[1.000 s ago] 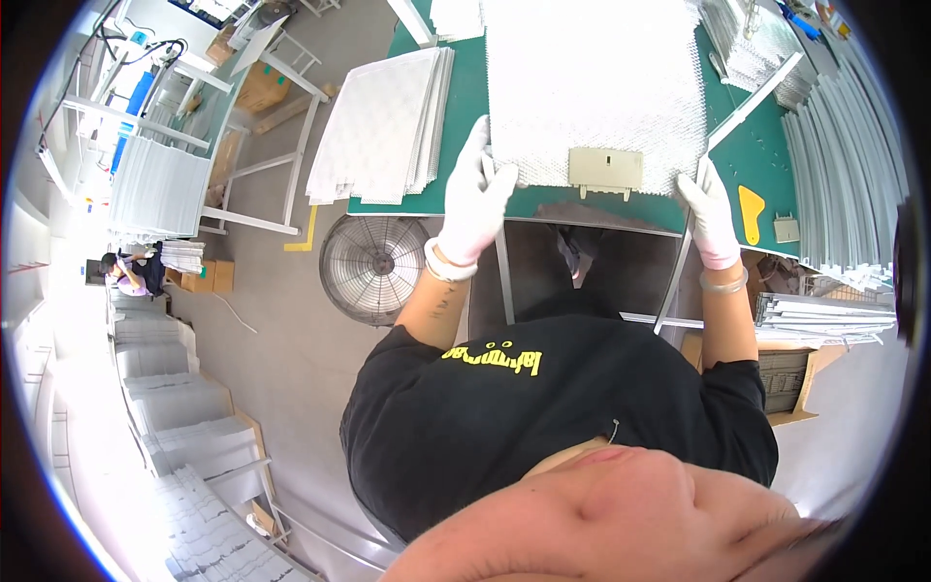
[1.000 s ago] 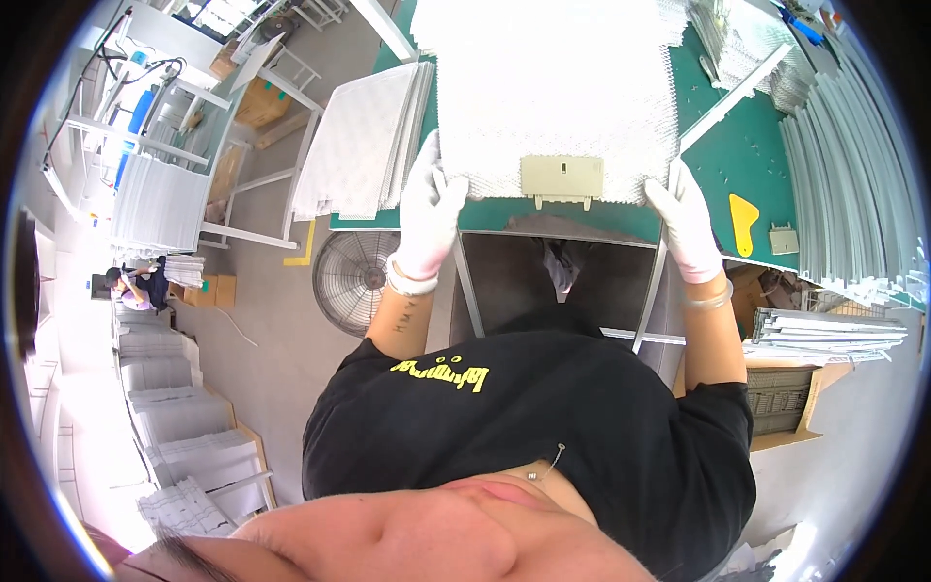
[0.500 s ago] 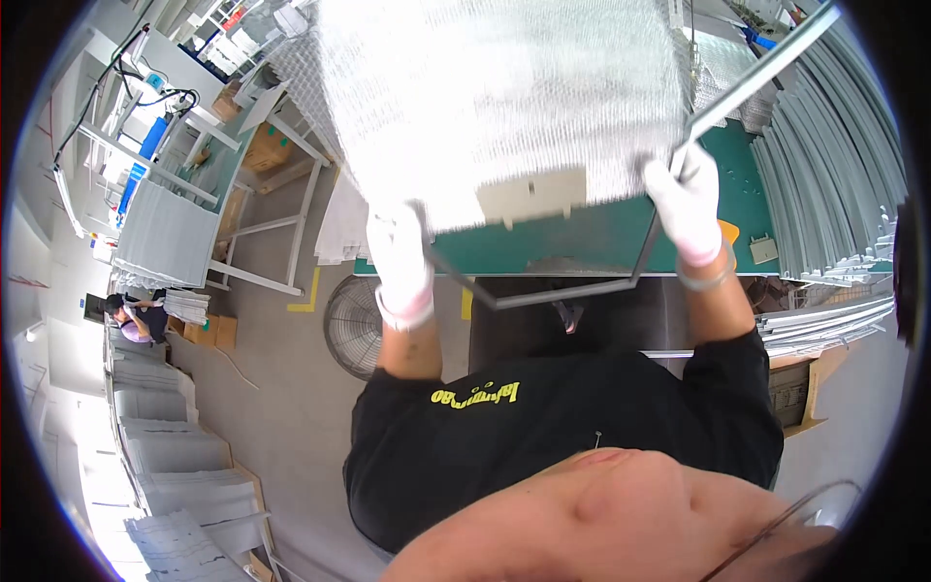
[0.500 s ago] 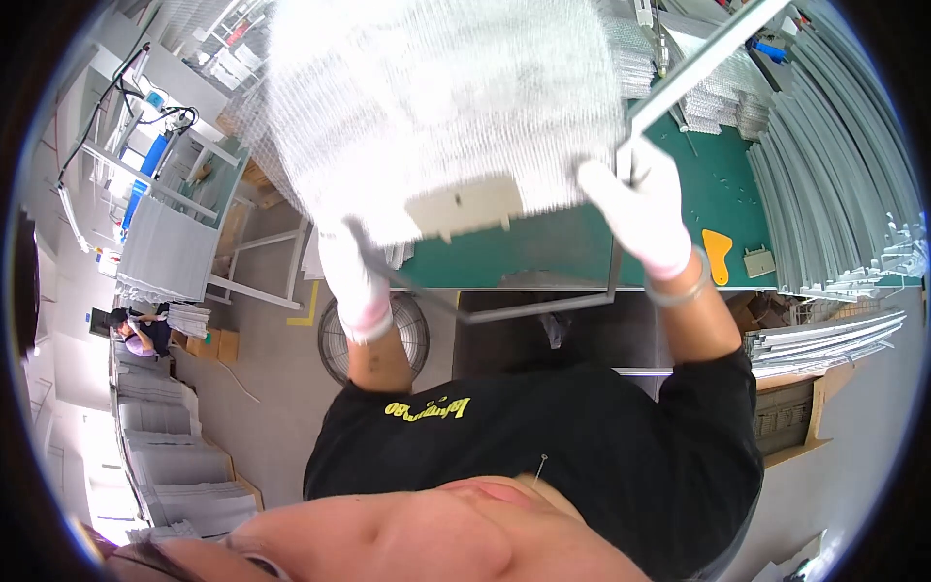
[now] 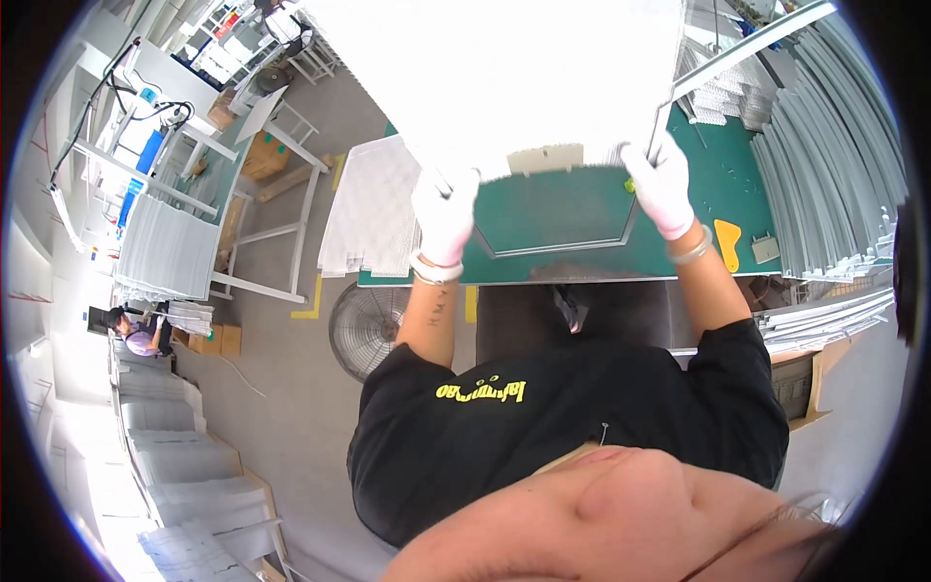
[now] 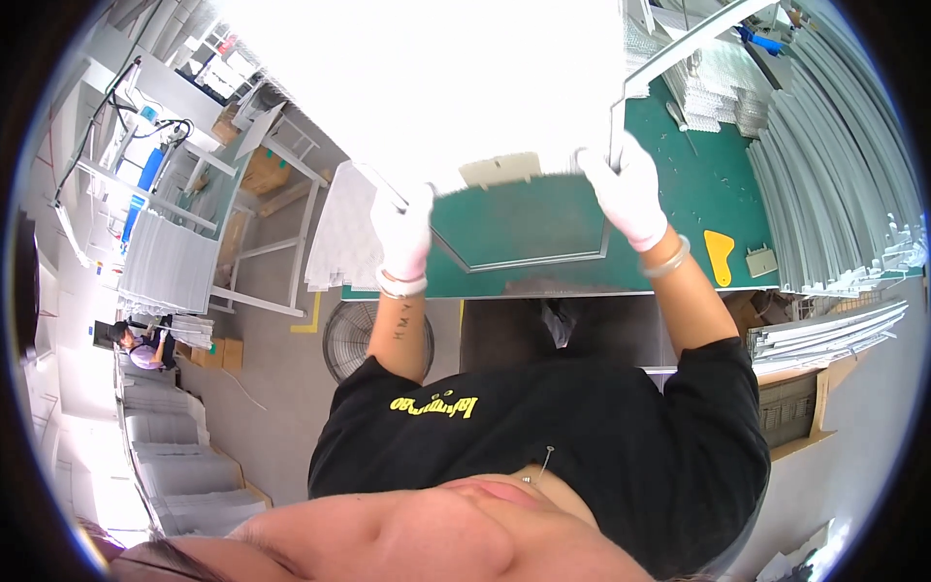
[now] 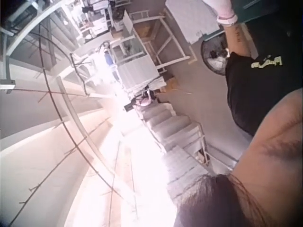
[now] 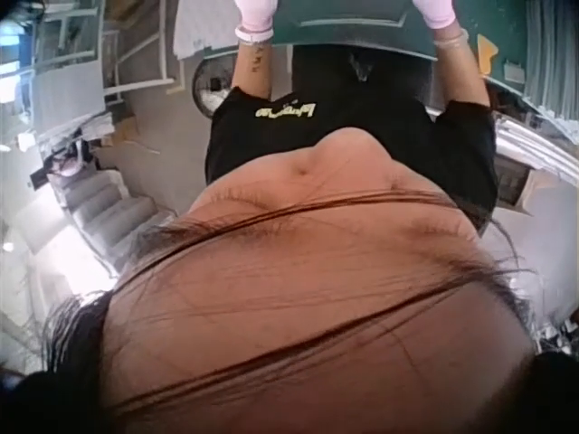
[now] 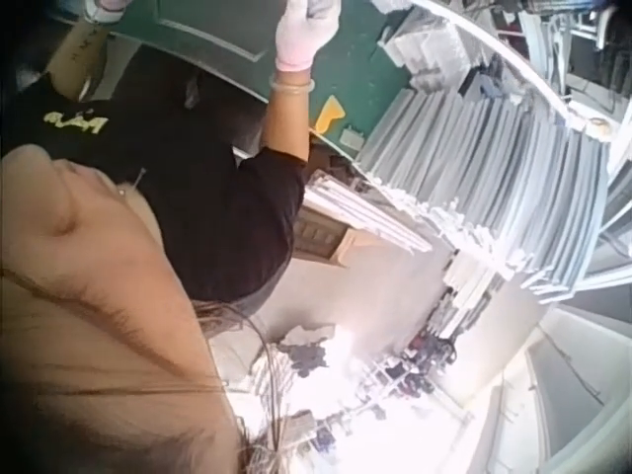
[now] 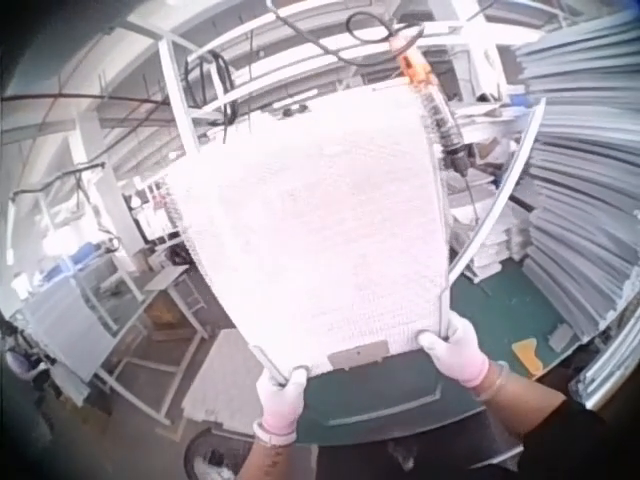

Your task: Assembling metal mesh air filters by fitting mesh sheets into aluminum frames and securing them with an electric drill.

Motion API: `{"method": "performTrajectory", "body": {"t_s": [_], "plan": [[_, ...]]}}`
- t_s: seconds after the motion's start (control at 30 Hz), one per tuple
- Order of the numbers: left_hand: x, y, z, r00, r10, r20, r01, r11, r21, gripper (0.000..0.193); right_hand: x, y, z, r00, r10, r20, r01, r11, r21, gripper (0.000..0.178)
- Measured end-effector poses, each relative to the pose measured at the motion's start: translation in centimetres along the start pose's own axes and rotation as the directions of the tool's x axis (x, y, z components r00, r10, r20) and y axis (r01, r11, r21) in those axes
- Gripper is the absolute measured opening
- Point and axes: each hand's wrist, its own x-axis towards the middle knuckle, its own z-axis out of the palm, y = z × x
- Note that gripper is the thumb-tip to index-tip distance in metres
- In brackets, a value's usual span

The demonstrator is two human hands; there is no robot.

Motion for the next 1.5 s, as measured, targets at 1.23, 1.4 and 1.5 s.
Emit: {"method": "performTrajectory", "body": {"t_s": [1.23, 1.4, 1.5], "plan": [[-0.1, 2.7, -3.0, 0.958, -0.115, 0.264, 0.159, 0.976, -0.150, 0.005, 0.8, -1.7, -2.8, 0.986, -0.022, 0.167, 0.018, 1.000, 0.023, 0.015], [2.5, 4.4, -4.0, 0.978, 0.048, 0.203, -0.007, 0.980, -0.199, 0.002, 2.2, -6.2, -0.3, 0.979, -0.199, -0.051, 0.190, 0.972, -0.138, 0.010], [2.8, 4.8, -1.8, 0.986, 0.158, -0.052, -0.157, 0.987, 0.023, 0.010, 1.5, -4.5, 0.6, 0.953, -0.227, -0.199, 0.171, 0.950, -0.262, 0.018]]}}
